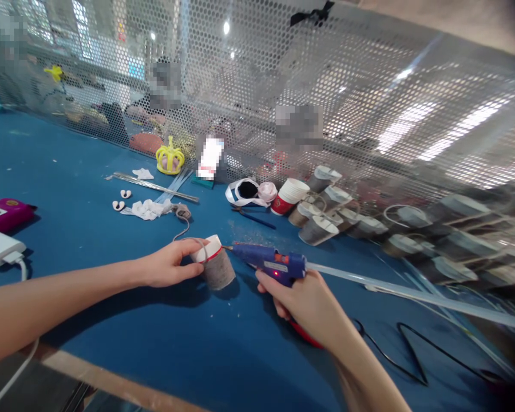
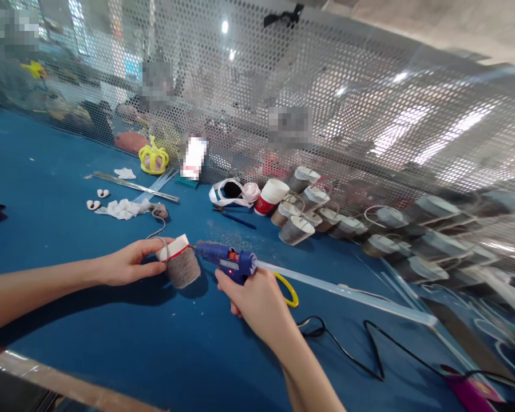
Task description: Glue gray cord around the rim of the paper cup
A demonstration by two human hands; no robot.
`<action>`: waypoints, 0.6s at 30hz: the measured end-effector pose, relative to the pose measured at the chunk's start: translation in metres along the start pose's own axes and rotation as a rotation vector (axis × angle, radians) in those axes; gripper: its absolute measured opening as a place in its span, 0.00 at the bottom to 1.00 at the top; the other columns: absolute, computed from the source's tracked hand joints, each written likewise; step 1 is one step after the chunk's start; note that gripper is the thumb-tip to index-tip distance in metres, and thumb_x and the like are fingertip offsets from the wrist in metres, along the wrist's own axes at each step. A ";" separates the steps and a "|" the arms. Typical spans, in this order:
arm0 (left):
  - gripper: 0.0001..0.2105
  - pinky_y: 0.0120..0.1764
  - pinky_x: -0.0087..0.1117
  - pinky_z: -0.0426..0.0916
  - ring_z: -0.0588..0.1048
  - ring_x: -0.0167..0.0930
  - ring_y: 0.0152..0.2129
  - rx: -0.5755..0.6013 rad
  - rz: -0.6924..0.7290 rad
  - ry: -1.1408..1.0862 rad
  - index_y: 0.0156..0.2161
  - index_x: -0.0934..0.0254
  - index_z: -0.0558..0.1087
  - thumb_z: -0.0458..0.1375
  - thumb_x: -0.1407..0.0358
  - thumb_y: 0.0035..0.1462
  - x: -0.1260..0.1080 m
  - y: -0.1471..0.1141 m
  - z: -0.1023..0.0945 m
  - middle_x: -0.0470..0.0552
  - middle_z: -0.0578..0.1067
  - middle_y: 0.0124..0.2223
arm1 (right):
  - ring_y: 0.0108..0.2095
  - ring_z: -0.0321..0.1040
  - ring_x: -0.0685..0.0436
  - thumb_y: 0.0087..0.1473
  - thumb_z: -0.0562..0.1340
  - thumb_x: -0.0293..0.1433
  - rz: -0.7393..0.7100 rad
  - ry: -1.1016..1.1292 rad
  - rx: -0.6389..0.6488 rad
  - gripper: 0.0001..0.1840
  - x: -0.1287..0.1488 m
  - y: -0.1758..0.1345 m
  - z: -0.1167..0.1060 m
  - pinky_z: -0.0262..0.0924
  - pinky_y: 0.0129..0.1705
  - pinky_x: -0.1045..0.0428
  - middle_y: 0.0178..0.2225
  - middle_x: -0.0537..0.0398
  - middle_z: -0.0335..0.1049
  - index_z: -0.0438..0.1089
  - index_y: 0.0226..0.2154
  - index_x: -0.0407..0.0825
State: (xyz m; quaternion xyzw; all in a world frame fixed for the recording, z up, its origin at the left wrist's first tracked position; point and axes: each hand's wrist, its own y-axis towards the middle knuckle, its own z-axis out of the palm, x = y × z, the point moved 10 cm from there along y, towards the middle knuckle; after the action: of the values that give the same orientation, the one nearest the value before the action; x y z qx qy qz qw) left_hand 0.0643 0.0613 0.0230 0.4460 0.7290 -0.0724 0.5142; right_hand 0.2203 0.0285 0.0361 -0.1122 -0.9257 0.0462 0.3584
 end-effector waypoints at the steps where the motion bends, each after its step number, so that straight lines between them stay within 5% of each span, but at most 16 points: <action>1: 0.05 0.47 0.36 0.59 0.66 0.33 0.43 0.001 -0.003 0.007 0.29 0.68 0.64 0.48 0.69 0.53 0.000 0.000 0.000 0.57 0.68 0.44 | 0.11 0.57 0.52 0.43 0.57 0.38 0.007 0.003 0.001 0.14 -0.001 0.001 0.000 0.55 0.18 0.56 0.06 0.61 0.57 0.64 0.15 0.48; 6: 0.05 0.48 0.35 0.58 0.66 0.33 0.43 0.001 -0.014 0.029 0.28 0.68 0.64 0.48 0.69 0.52 0.000 0.001 0.000 0.58 0.68 0.44 | 0.10 0.52 0.54 0.41 0.59 0.39 -0.023 0.114 -0.005 0.14 -0.006 0.008 -0.004 0.52 0.16 0.56 0.07 0.63 0.55 0.59 0.14 0.49; 9: 0.05 0.48 0.35 0.58 0.66 0.33 0.44 -0.007 -0.035 0.040 0.28 0.68 0.64 0.48 0.69 0.52 0.001 0.000 0.000 0.58 0.68 0.44 | 0.14 0.56 0.53 0.39 0.60 0.40 -0.085 0.210 -0.131 0.14 -0.014 0.021 -0.024 0.54 0.19 0.56 0.12 0.62 0.59 0.59 0.16 0.49; 13: 0.05 0.49 0.34 0.58 0.65 0.34 0.46 -0.014 -0.049 0.060 0.27 0.67 0.64 0.49 0.69 0.51 0.003 0.001 0.000 0.56 0.70 0.42 | 0.19 0.62 0.51 0.43 0.57 0.40 -0.030 0.107 -0.379 0.13 -0.035 0.045 -0.061 0.56 0.22 0.56 0.20 0.55 0.66 0.63 0.21 0.47; 18: 0.04 0.49 0.34 0.58 0.64 0.34 0.47 -0.021 -0.041 0.087 0.27 0.67 0.65 0.50 0.70 0.51 0.004 0.001 0.001 0.57 0.70 0.44 | 0.14 0.61 0.48 0.47 0.54 0.41 0.076 -0.101 -0.397 0.16 -0.053 0.080 -0.069 0.54 0.19 0.54 0.11 0.56 0.61 0.60 0.17 0.48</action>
State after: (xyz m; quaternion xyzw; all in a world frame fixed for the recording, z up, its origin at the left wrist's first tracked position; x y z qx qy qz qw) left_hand 0.0658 0.0641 0.0195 0.4282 0.7604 -0.0558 0.4852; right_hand 0.3191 0.0933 0.0390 -0.2130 -0.9285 -0.1182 0.2805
